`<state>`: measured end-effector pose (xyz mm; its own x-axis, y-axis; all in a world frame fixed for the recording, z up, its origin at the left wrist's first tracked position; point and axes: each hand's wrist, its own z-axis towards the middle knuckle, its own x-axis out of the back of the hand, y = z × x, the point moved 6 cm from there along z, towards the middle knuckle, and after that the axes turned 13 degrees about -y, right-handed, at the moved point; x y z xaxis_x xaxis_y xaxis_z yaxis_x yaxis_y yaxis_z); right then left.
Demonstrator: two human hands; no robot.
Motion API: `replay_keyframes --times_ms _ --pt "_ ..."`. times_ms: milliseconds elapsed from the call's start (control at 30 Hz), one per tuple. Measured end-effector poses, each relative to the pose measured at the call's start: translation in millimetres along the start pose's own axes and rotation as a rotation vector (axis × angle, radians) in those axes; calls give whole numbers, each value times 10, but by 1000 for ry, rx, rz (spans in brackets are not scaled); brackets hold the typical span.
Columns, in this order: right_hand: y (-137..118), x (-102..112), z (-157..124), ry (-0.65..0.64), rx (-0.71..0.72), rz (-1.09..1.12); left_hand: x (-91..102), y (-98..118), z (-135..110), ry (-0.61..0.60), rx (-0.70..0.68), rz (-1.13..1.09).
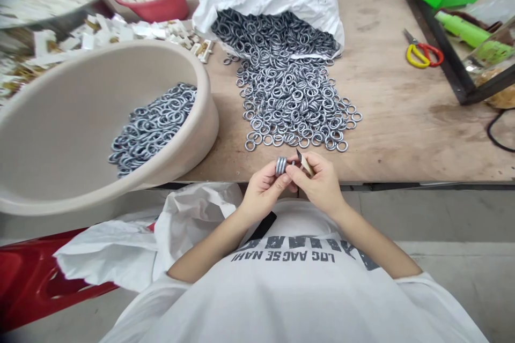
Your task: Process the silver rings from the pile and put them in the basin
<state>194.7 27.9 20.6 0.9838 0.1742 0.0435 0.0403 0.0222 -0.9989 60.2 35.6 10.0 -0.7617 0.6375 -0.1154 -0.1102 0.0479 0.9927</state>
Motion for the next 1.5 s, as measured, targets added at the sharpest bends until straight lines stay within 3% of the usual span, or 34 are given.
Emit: replay_keyframes --times_ms 133,300,400,700,833,933,1067,1200,1333,1433,1500 --pt "-41 16 8 -16 44 -23 12 -5 -4 -1 -38 -51" --pt "-258 86 -89 -64 203 -528 132 5 -29 35 -41 32" --pt "-329 34 -141 -131 232 -713 154 57 -40 32 -68 101" --pt "-364 -24 -167 -140 257 -813 161 68 -59 38 -60 175" --pt "-216 121 -80 -92 135 -800 119 124 -110 -53 -105 251" --pt "-75 265 50 -32 -10 -854 95 101 -136 -95 -113 147" --pt "-42 257 252 -15 -69 -1083 245 -13 -130 111 -121 -146" --pt "30 221 415 -49 -195 -1275 383 -59 -145 266 -94 -177" --pt "36 261 414 -39 -98 -1103 460 -78 -179 347 -23 -141" --pt "-15 225 322 -116 29 -694 438 -48 -159 344 -52 -63" --pt "-31 139 252 -205 12 -408 379 -18 -119 299 -73 6"
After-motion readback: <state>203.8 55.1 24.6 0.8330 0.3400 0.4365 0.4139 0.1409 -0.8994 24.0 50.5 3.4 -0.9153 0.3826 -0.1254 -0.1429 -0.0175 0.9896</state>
